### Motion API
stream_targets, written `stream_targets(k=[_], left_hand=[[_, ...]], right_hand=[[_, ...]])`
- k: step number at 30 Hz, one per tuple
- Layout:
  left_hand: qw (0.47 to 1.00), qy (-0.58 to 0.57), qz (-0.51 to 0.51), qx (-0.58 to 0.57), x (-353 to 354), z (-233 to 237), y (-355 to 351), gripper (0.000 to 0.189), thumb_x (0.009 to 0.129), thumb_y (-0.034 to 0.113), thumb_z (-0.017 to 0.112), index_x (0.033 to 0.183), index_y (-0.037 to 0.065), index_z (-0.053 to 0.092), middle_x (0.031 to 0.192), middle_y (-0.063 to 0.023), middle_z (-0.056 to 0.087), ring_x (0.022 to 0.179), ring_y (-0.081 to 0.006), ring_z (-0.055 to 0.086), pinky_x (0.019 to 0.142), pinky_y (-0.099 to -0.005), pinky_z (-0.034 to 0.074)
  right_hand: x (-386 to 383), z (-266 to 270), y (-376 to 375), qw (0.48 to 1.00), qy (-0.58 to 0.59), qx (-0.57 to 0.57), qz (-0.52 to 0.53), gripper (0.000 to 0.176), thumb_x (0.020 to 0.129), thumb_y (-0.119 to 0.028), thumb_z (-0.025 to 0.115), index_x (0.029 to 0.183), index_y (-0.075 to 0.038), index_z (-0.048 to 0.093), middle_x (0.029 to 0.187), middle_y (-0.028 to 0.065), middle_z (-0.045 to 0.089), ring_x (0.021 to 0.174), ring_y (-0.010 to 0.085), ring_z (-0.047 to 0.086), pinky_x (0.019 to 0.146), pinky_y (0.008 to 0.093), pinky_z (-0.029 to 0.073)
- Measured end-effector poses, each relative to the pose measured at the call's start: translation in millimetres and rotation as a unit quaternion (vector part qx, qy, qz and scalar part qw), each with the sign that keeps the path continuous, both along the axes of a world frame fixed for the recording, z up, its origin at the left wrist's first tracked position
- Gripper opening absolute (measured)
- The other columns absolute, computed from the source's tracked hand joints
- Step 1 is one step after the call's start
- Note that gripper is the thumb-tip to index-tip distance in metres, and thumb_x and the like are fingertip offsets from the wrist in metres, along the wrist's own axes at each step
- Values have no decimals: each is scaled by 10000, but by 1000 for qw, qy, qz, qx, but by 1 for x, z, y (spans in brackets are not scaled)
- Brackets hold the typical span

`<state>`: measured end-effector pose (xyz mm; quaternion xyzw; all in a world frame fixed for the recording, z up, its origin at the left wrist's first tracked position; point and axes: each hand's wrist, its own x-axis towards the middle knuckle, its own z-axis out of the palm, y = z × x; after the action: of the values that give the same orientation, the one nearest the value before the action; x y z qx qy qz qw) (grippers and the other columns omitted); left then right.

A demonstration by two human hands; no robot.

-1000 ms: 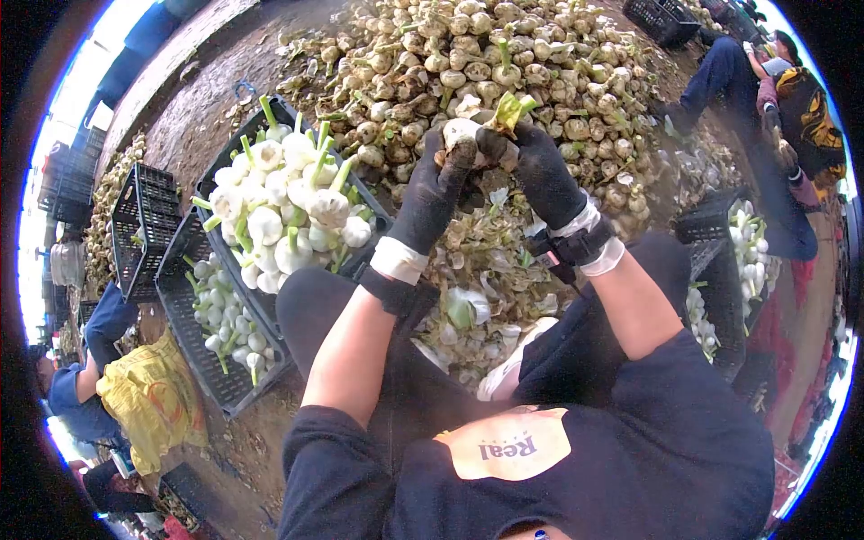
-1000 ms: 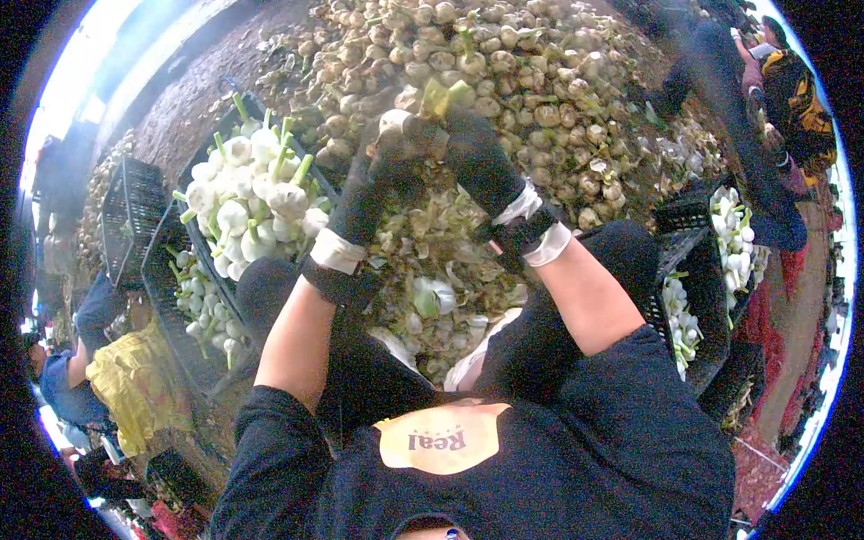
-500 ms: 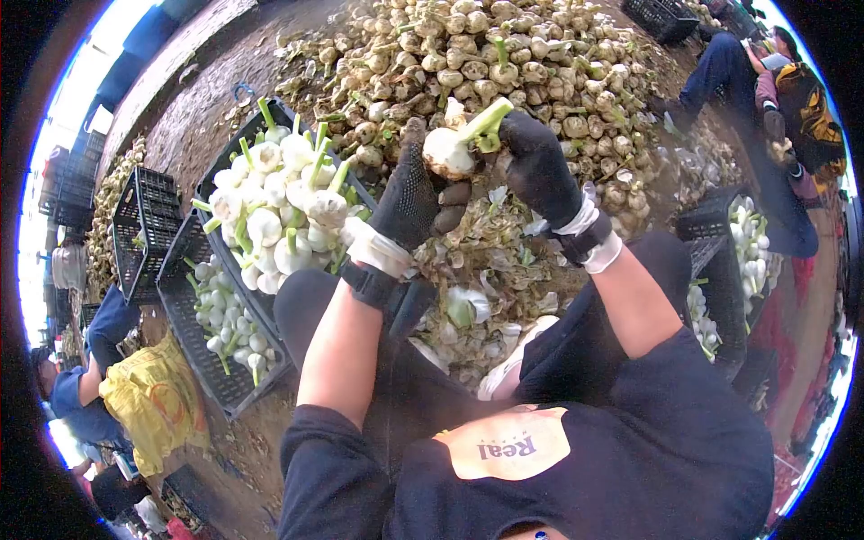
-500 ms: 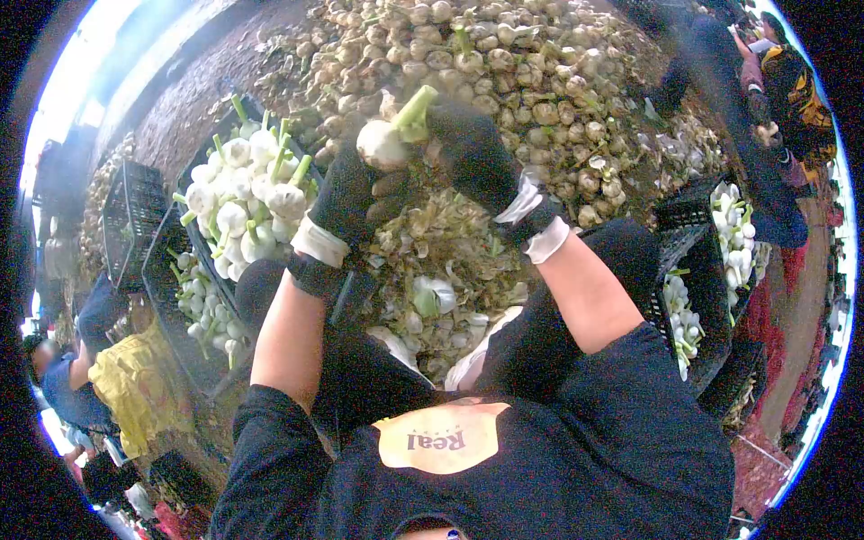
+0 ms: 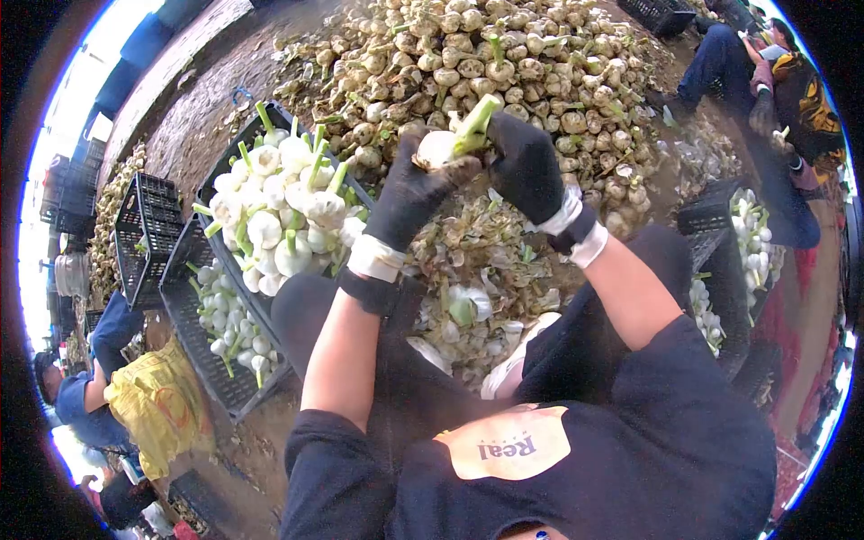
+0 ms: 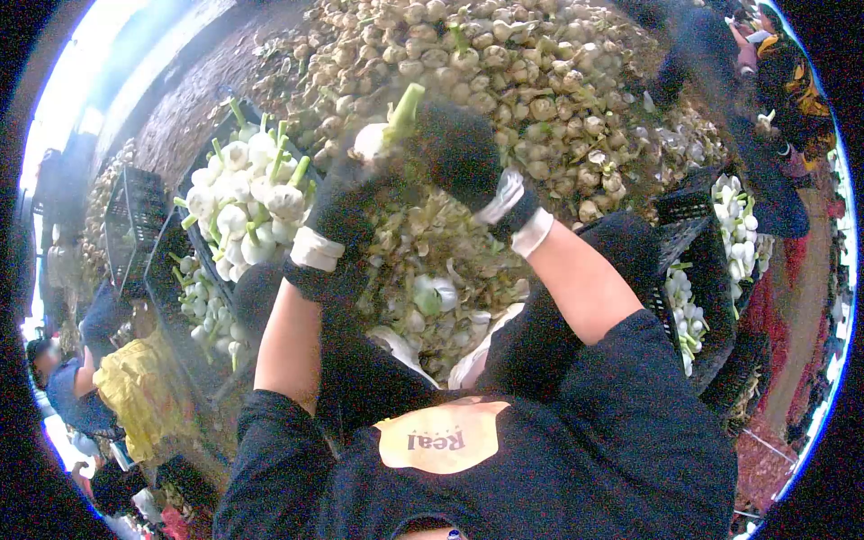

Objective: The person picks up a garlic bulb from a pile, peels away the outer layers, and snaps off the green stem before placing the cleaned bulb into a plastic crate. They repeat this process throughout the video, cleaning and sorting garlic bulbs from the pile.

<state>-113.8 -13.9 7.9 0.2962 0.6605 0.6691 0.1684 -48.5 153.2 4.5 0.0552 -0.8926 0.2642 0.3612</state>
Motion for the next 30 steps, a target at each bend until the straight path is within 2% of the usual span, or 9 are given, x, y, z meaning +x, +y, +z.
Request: stream_targets(k=[2,4,10,15,19,22,24,26,30], left_hand=[[995,-79,30,47,7,12,-8,480,754,176,828,1092,21,525,948,-46,599,872,-127,567,781,-271,491],[985,166,34,-33,0,12,-10,539,688,132,863,1093,32,521,996,-52,605,916,-127,563,820,-287,488],[994,-47,-88,39,-6,9,-17,608,638,62,862,1141,42,521,1098,-57,578,1028,-138,556,914,-291,475],[996,-6,-87,27,8,23,-26,603,668,42,846,1183,45,534,1134,-42,578,1054,-148,561,948,-291,464],[984,-145,-54,85,-3,12,-29,514,725,38,800,1172,47,548,1124,-42,597,1046,-139,574,919,-288,488],[979,-175,-32,96,2,11,-31,514,730,48,795,1177,39,542,1138,-54,591,1042,-152,577,915,-295,491],[995,95,-2,30,-2,-1,-29,517,736,44,792,1182,13,533,1141,-69,593,1028,-158,581,905,-297,496],[949,307,40,-54,-7,-9,-29,513,747,42,786,1186,-13,525,1142,-84,594,1016,-162,584,894,-298,502],[992,56,60,-91,10,20,-17,461,747,58,799,1129,-3,548,1044,-76,631,942,-148,605,844,-290,505]], right_hand=[[10,1,-7,998,-43,31,-14,216,707,18,650,905,-69,656,829,149,653,756,341,650,652,379,518],[15,6,-6,996,-62,53,-25,219,717,14,651,907,-93,669,822,134,657,732,320,657,635,364,520],[-4,-15,20,987,-50,-112,102,208,756,23,639,955,-31,668,862,105,703,739,178,680,645,317,537],[-11,-36,84,979,-82,-185,-3,223,858,2,541,1049,-11,656,920,98,702,795,175,675,686,310,544],[10,-36,21,966,-131,217,49,277,857,-79,619,1127,-17,633,1026,151,682,920,273,650,835,387,505],[21,-3,-3,980,-191,-11,53,398,849,-185,618,1231,-78,585,1127,173,631,1025,311,617,856,381,497],[21,10,-11,911,-223,-339,72,373,853,-151,591,1222,-96,596,1088,173,642,988,330,625,849,389,495],[17,4,-16,938,-193,-286,37,328,849,-125,573,1171,-81,617,1042,165,657,930,357,635,817,402,501],[13,-2,-21,999,13,-27,-28,242,789,-60,674,1024,-33,619,900,169,643,801,347,648,694,387,518]])
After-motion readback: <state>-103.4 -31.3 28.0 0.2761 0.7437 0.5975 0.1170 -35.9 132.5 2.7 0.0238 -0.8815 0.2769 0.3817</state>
